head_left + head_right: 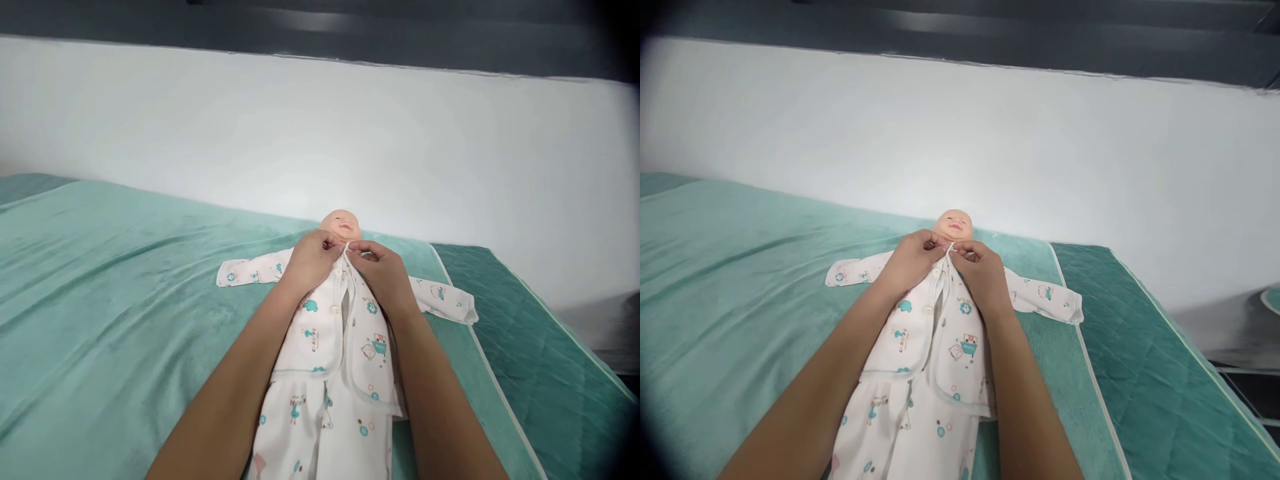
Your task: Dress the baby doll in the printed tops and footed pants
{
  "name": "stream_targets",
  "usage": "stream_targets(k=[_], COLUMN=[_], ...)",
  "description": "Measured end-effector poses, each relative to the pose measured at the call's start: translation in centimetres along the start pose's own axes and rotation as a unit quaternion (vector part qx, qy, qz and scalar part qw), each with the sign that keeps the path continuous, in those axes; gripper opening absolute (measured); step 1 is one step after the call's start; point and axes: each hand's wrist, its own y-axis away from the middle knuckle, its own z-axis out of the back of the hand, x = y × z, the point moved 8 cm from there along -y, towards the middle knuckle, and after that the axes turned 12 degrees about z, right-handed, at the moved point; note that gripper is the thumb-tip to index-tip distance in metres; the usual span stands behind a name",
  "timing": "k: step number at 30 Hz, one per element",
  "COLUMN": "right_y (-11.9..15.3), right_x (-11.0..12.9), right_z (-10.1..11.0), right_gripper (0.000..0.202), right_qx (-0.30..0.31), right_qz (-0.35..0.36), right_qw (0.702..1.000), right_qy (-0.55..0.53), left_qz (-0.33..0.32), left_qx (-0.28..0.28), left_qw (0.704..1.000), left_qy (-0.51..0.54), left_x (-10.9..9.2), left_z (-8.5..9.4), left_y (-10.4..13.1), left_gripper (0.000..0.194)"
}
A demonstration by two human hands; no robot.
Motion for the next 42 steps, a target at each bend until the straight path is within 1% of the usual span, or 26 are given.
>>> stream_targets(k=[5, 8, 14, 19, 25, 28, 32, 37, 42], right_y=[0.0, 0.0, 0.1, 0.1, 0.1, 0.0, 0.0, 0.0, 0.2], right_x=[0.5, 0.5, 0.3, 0.2, -0.1, -0.1, 0.1, 0.3, 0.6], right_z=[-0.1, -0.2, -0.4, -0.6, -0.4, -0.3, 0.1, 0.4, 0.4], right_gripper=[0.024, 0.024, 0.021, 0.022, 0.025, 0.027, 0.023, 0.028, 0.031], right_qx=[0.006, 0.017, 0.037, 0.047, 0.043, 0.035, 0.003, -0.033, -0.042], right_qz=[0.015, 0.018, 0.004, -0.011, -0.012, -0.007, 0.008, 0.026, 0.046], right_qw=[1.000, 0.999, 0.997, 0.997, 0.998, 0.999, 0.999, 0.998, 0.996], right_qy=[0.025, 0.047, 0.060, 0.055, 0.034, 0.029, 0.033, 0.055, 0.066], left_qz=[-0.010, -0.011, -0.009, -0.018, -0.007, -0.007, -0.014, -0.027, -0.036], left_qx=[0.029, 0.038, 0.013, -0.007, 0.004, 0.005, 0.006, 0.002, 0.002], left_qw=[0.999, 0.999, 1.000, 1.000, 1.000, 1.000, 0.999, 0.999, 0.998], left_qy=[0.036, 0.036, 0.013, -0.015, 0.000, -0.016, -0.033, -0.038, -0.055], left_x=[0.4, 0.3, -0.4, -0.5, -0.1, -0.2, -0.4, -0.7, -1.3], left_z=[-0.2, -0.2, 0.0, -0.3, -0.4, -0.2, -0.1, -0.1, 0.0], left_y=[-0.3, -0.3, 0.2, 0.3, 0.2, 0.3, 0.2, 0.2, 0.6], left_gripper=[0.017, 0.017, 0.018, 0.012, 0.014, 0.017, 0.022, 0.027, 0.028])
